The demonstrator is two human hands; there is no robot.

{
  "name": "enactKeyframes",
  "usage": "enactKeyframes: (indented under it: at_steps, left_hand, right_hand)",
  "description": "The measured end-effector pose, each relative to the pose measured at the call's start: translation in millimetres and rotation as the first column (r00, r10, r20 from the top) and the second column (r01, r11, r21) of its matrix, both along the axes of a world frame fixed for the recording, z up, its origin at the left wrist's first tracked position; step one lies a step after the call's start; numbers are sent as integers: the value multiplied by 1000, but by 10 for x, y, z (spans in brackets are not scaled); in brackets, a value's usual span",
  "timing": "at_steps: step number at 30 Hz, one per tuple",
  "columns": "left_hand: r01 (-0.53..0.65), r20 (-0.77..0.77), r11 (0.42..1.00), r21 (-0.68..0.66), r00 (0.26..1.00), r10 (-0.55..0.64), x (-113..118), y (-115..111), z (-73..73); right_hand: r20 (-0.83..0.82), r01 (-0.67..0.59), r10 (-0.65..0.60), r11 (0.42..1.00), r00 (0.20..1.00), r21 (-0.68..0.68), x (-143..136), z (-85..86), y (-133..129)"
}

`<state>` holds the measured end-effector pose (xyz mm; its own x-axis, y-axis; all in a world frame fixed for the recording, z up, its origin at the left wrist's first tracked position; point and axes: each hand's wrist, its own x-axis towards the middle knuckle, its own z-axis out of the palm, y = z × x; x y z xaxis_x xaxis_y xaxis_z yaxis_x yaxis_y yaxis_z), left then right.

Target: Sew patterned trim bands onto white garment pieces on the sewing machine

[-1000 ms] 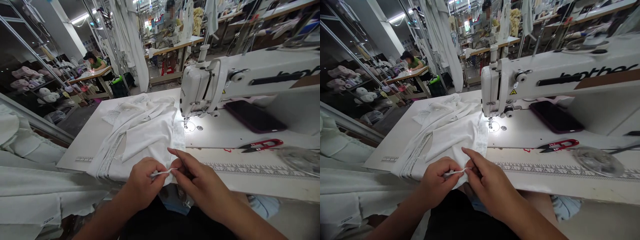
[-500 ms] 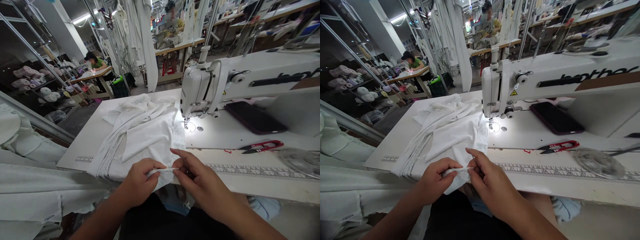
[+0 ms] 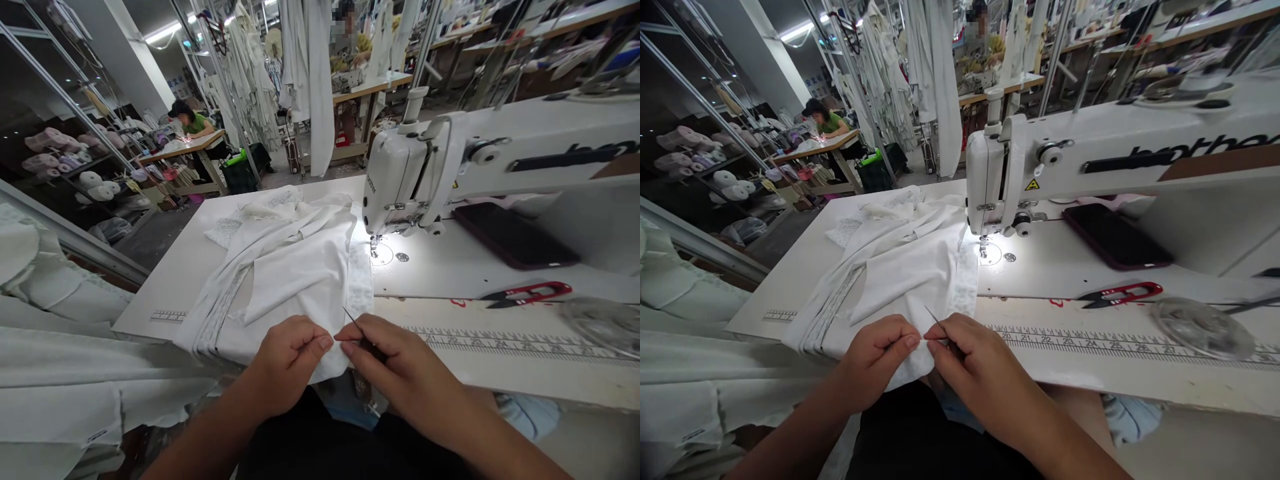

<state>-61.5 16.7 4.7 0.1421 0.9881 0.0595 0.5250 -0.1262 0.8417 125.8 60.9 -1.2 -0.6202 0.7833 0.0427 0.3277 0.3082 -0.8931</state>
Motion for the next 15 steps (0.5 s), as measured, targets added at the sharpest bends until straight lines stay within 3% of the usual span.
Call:
enactKeyframes:
  at_steps: [9,15]
  left_hand:
    - [63,-55,992,105,997,-58,17,-49,-42]
    - [82,-57,987,134,996,-75,-4,-47,-48]
  right_hand:
    - [-16,-16,17,996,1000,84,-53,11,-12]
    - [-47,-9,8,1000,999,-20,-5,-7,-1]
